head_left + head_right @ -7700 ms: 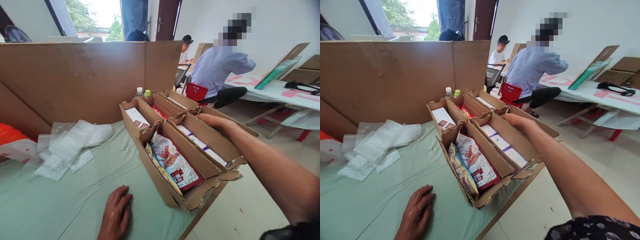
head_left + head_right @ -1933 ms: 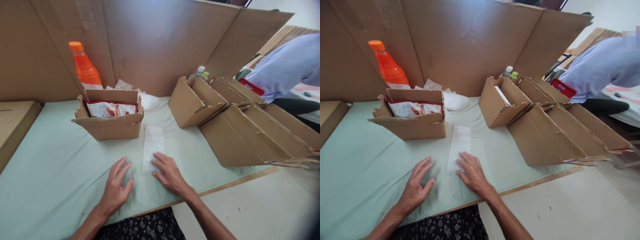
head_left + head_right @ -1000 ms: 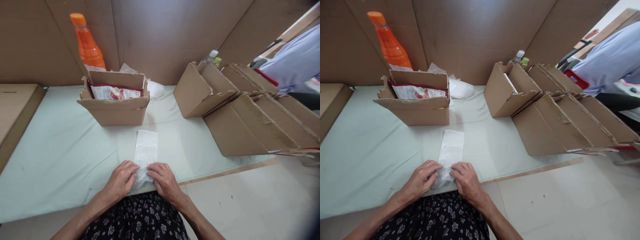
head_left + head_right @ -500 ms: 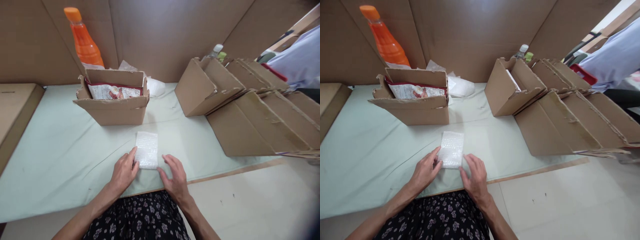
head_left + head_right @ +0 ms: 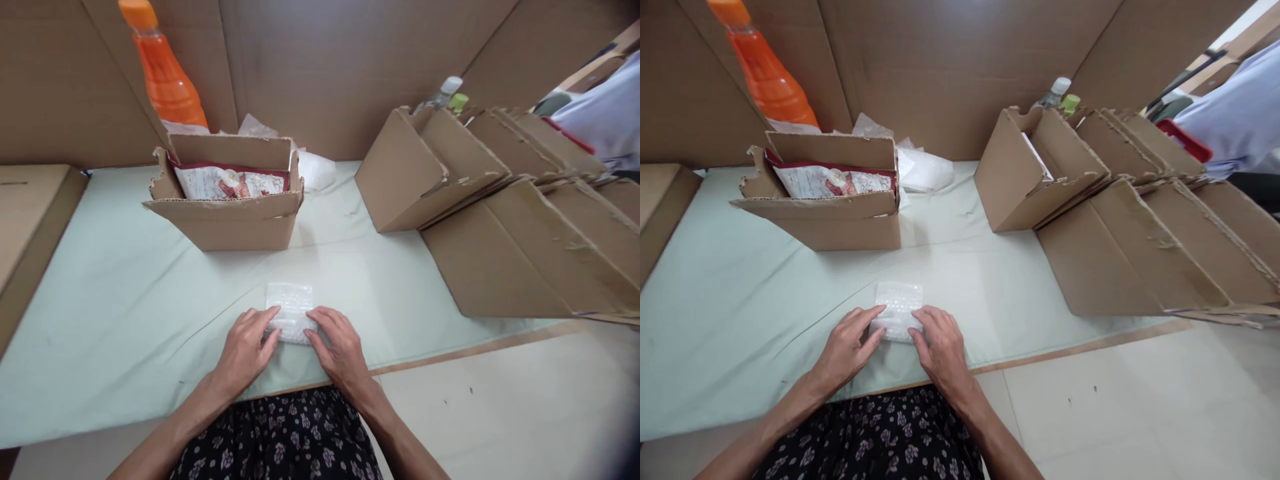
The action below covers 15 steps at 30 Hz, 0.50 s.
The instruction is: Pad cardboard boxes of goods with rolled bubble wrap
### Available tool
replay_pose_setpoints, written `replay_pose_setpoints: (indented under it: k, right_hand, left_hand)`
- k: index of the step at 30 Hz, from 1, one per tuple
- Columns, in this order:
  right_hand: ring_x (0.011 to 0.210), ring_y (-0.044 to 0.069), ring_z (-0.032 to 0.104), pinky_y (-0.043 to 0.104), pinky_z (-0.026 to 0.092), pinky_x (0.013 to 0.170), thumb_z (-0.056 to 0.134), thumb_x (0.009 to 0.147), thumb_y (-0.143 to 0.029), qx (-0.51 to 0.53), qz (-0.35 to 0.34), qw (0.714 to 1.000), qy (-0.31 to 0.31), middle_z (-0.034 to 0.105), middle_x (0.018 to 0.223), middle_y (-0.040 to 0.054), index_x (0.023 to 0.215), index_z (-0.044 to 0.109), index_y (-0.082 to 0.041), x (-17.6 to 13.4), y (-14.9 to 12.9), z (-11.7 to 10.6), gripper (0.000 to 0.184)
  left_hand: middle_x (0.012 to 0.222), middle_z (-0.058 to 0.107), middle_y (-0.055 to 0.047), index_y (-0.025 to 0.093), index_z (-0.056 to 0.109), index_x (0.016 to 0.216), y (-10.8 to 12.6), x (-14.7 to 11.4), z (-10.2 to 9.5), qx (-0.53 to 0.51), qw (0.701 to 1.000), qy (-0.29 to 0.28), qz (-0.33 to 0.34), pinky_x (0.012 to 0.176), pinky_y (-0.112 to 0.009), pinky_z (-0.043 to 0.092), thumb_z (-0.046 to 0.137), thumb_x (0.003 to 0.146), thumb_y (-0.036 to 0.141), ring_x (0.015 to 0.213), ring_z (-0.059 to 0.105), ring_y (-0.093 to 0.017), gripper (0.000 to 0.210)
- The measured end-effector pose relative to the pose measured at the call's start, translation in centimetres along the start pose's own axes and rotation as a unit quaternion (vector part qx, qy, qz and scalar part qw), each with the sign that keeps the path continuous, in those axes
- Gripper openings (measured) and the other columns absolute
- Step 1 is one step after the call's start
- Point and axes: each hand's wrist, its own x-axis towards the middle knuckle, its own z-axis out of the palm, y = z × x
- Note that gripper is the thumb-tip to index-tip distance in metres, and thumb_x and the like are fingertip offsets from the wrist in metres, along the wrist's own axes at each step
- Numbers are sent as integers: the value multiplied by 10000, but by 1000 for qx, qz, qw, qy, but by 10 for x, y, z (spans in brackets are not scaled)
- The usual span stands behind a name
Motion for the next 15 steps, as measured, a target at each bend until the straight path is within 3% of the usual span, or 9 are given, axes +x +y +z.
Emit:
replay_pose_setpoints:
  k: [2,5,7,9,12,15]
  right_hand:
    - [1047,261,643,435,526,876,578,953,-246,-45,-40,998,4,700,1161,116,1173,669,-231,1,0,-1,238]
    - [1102,288,614,456,502,890,621,912,-210,-78,-92,991,-63,691,1210,114,1178,670,-242,4,3,3,273]
    - [1062,278,632,446,506,875,596,918,-182,-72,-92,991,-69,718,1151,105,1169,680,-245,11,8,8,272]
    - [954,252,666,416,527,824,556,947,-191,-39,-62,997,-35,747,1045,91,1157,691,-242,19,12,14,255]
    - [910,236,699,384,561,804,551,969,-282,41,7,999,-9,762,1019,76,1168,691,-247,28,10,21,246]
    - [913,222,713,349,579,798,568,964,-341,115,35,991,-55,768,1012,60,1116,704,-253,30,-1,24,223]
  left_hand:
    - [904,697,-74,174,624,1240,0,8,5,36,999,14,-15,774,-390,543,554,933,228,843,637,-236,319]
    - [984,690,-79,205,635,1207,-1,12,8,33,998,39,-40,841,-418,541,550,927,235,929,643,-253,294]
    - [1044,679,-85,221,619,1235,-2,8,7,-21,995,60,-74,842,-409,550,554,931,277,958,648,-243,316]
    - [1101,669,-97,220,578,1295,-4,2,5,-106,982,77,-137,798,-386,567,567,926,327,944,656,-224,384]
    - [1220,651,-136,196,466,1412,-3,-5,1,-279,926,74,-243,827,-377,581,594,901,380,1009,681,-220,558]
    - [1261,651,-152,160,347,1504,2,-3,0,-434,849,37,-300,945,-386,553,627,867,413,1137,664,-245,741]
